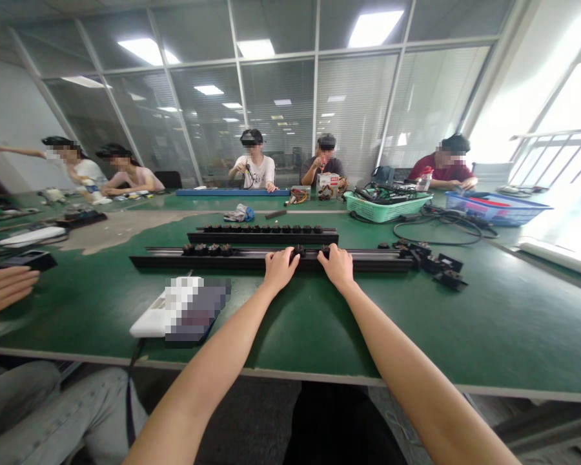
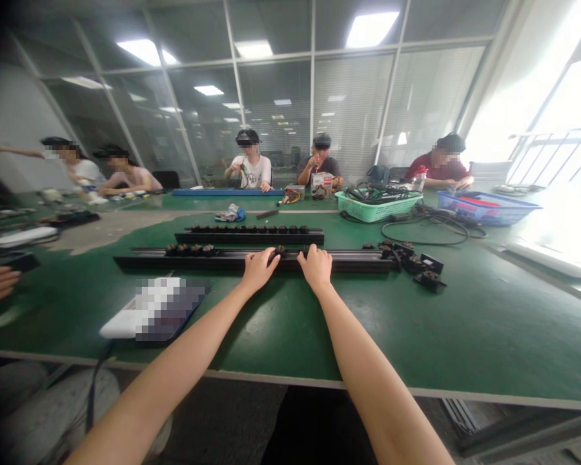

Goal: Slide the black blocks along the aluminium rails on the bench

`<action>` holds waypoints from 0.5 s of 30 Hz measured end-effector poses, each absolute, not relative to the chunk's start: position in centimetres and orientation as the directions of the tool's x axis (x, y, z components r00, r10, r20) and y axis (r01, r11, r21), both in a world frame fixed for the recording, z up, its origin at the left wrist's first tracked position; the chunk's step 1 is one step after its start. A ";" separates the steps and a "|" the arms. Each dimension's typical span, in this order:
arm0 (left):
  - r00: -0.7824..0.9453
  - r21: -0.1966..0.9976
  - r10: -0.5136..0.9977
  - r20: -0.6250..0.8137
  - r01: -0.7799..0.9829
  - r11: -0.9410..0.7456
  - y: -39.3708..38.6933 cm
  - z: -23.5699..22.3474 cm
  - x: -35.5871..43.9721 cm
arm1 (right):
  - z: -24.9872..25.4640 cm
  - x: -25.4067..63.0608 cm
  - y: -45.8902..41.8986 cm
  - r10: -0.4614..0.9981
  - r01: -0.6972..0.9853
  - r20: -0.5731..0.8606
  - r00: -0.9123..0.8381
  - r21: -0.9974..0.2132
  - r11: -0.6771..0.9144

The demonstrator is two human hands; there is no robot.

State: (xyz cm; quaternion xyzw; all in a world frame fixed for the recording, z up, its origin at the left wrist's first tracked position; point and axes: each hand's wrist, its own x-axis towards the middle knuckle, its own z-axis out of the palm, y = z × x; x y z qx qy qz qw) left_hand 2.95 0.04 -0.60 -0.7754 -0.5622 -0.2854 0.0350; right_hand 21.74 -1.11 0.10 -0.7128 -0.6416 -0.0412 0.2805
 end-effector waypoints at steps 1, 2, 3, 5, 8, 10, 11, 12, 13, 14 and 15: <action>0.196 0.270 0.853 0.484 0.894 -0.358 0.1 -0.6 3.0 | 0.1 21.8 -1.1 0.891 0.936 0.418 0.175 -0.352 -0.018; 0.187 0.273 0.854 0.486 0.896 -0.351 0.1 -0.7 3.1 | 0.0 21.8 -1.1 0.891 0.934 0.418 0.176 -0.356 -0.018; 0.179 0.276 0.854 0.489 0.897 -0.346 0.2 -0.7 3.2 | 0.0 21.8 -1.0 0.890 0.933 0.421 0.178 -0.359 -0.018; 0.163 0.285 0.853 0.496 0.897 -0.337 0.3 -0.7 3.4 | -0.2 21.8 -1.0 0.884 0.932 0.430 0.183 -0.361 -0.017; 0.141 0.298 0.851 0.506 0.897 -0.326 0.4 -0.6 3.6 | -0.5 21.7 -1.0 0.876 0.932 0.445 0.186 -0.363 -0.013; 0.130 0.304 0.851 0.508 0.897 -0.319 0.4 -0.5 3.7 | -0.7 21.7 -1.0 0.872 0.931 0.451 0.191 -0.365 -0.015; 0.127 0.307 0.851 0.510 0.897 -0.318 0.4 -0.5 3.7 | -0.7 21.6 -1.0 0.871 0.930 0.452 0.194 -0.366 -0.017; 0.126 0.310 0.850 0.511 0.895 -0.320 0.4 -0.5 3.7 | -0.8 21.6 -0.9 0.870 0.930 0.451 0.198 -0.368 -0.021; 0.127 0.313 0.849 0.513 0.893 -0.323 0.4 -0.5 3.7 | -0.8 21.6 -0.9 0.871 0.928 0.449 0.201 -0.371 -0.022; 0.128 0.316 0.847 0.516 0.890 -0.327 0.4 -0.5 3.7 | -0.8 21.7 -0.9 0.872 0.926 0.446 0.202 -0.376 -0.022; 0.129 0.320 0.845 0.519 0.888 -0.331 0.4 -0.5 3.7 | -0.8 21.7 -0.8 0.873 0.924 0.443 0.203 -0.382 -0.021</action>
